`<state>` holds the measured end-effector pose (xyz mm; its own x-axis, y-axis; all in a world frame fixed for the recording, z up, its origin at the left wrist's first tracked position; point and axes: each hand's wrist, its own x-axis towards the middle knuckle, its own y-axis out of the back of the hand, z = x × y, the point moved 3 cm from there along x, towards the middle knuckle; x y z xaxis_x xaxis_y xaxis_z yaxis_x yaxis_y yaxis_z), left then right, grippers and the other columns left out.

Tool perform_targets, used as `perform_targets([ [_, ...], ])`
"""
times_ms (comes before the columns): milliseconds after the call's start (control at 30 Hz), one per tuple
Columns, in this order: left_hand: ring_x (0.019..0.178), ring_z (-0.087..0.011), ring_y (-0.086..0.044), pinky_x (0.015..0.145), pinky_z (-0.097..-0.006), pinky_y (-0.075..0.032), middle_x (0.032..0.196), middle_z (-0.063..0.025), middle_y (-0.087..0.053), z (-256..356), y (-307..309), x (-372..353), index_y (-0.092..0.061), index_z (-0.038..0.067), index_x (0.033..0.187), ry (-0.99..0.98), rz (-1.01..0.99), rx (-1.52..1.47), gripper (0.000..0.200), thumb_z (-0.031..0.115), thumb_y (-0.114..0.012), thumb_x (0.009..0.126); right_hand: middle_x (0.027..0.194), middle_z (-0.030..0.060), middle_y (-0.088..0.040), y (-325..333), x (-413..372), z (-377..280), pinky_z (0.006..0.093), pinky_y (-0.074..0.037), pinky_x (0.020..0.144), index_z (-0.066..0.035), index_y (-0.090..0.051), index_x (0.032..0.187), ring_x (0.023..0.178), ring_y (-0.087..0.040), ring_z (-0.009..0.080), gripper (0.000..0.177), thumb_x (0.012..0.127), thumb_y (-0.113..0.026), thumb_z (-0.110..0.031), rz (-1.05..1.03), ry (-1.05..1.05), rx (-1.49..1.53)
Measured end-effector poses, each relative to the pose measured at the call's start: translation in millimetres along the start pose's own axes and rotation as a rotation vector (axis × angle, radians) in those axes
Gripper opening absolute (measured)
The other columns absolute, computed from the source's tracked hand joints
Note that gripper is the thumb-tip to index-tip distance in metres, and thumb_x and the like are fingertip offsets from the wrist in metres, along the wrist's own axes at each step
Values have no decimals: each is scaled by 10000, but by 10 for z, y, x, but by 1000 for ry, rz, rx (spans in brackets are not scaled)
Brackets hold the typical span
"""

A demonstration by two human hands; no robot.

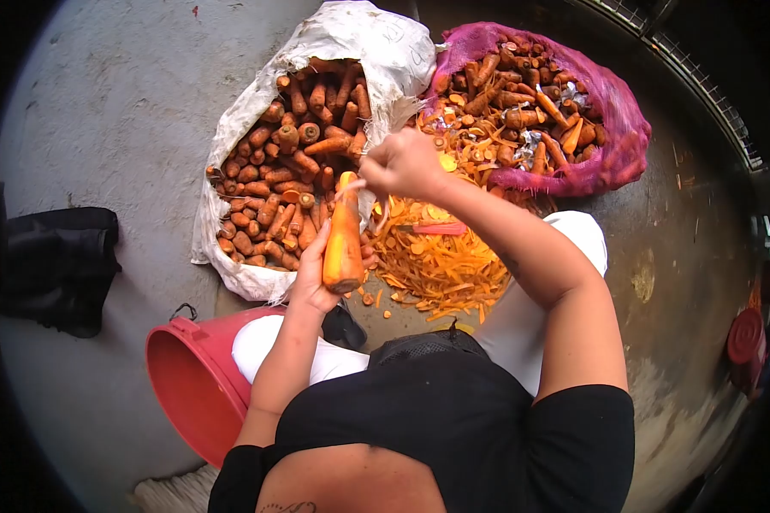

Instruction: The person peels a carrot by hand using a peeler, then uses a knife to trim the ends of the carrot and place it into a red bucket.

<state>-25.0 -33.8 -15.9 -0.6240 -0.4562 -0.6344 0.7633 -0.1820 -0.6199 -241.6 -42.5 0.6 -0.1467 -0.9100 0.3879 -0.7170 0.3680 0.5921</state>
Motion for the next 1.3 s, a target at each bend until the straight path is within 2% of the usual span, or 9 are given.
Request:
perform_targets([
  [100, 842, -219, -646, 758, -373, -551, 970, -103, -633, -8, -16, 70, -545, 55, 1172, 48, -25, -85, 388, 377, -459, 973, 449, 60, -480, -78, -97, -308, 351, -389, 493, -96, -538, 478, 431, -488, 235, 290, 744, -582, -199, 4, 170, 57],
  [467, 888, -223, -656, 780, -372, -562, 1025, -103, -630, -141, -22, 135, -517, 75, 1206, 96, -33, -14, 409, 382, -339, 1002, 470, 35, -477, -108, -245, -526, 367, -325, 501, -121, -415, 442, 497, -478, 238, 301, 668, -598, -201, -45, 368, 6],
  [600, 685, -233, -649, 572, -365, -547, 868, -121, -643, -150, -129, 55, -529, 33, 1108, 79, -19, 6, 379, 362, -382, 989, 455, 37, -472, -143, -259, -508, 365, -358, 493, -124, -435, 440, 458, -469, 237, 296, 674, -600, -203, -15, 388, 38],
  [667, 645, -237, -640, 547, -354, -539, 833, -132, -636, -99, -255, -90, -516, 36, 1119, 101, 62, 34, 385, 372, -380, 989, 440, 40, -475, -89, -186, -346, 353, -387, 475, -126, -481, 446, 426, -476, 224, 280, 690, -588, -210, 33, 282, -16],
  [767, 681, -206, -649, 576, -332, -553, 874, -116, -624, -183, -147, -171, -504, 52, 1179, 110, -155, 80, 399, 383, -377, 995, 426, 54, -493, 56, -54, 34, 326, -424, 439, -129, -568, 469, 387, -498, 199, 278, 727, -558, -230, -73, 2, -46],
  [900, 670, -236, -628, 565, -358, -541, 910, -146, -592, -176, -27, -171, -478, 45, 1183, 133, -193, 104, 421, 400, -349, 997, 452, 17, -547, 114, -48, 270, 328, -436, 469, -149, -627, 503, 418, -525, 164, 287, 757, -537, -247, 134, 65, -266],
  [1033, 689, -232, -634, 614, -363, -553, 914, -141, -594, -92, -96, -246, -480, 37, 1193, 131, -254, 65, 450, 421, -353, 996, 492, 30, -590, 272, 11, 638, 334, -451, 487, -197, -724, 610, 434, -563, 202, 332, 808, -523, -372, 2, -330, -557],
  [1167, 763, -227, -650, 692, -377, -564, 902, -133, -612, -24, -139, -282, -493, 26, 1196, 47, -233, 41, 488, 454, -398, 982, 470, -7, -579, 232, 22, 562, 298, -401, 414, -204, -731, 634, 380, -495, 90, 341, 833, -518, -381, 159, -468, -208],
  [1300, 817, -243, -648, 771, -408, -567, 919, -141, -609, -46, 56, -42, -490, 28, 1209, 39, -23, -10, 500, 462, -428, 969, 468, 3, -589, 25, -13, 169, 274, -386, 378, -107, -673, 549, 352, -496, 106, 332, 818, -542, -250, 23, -193, 4],
])
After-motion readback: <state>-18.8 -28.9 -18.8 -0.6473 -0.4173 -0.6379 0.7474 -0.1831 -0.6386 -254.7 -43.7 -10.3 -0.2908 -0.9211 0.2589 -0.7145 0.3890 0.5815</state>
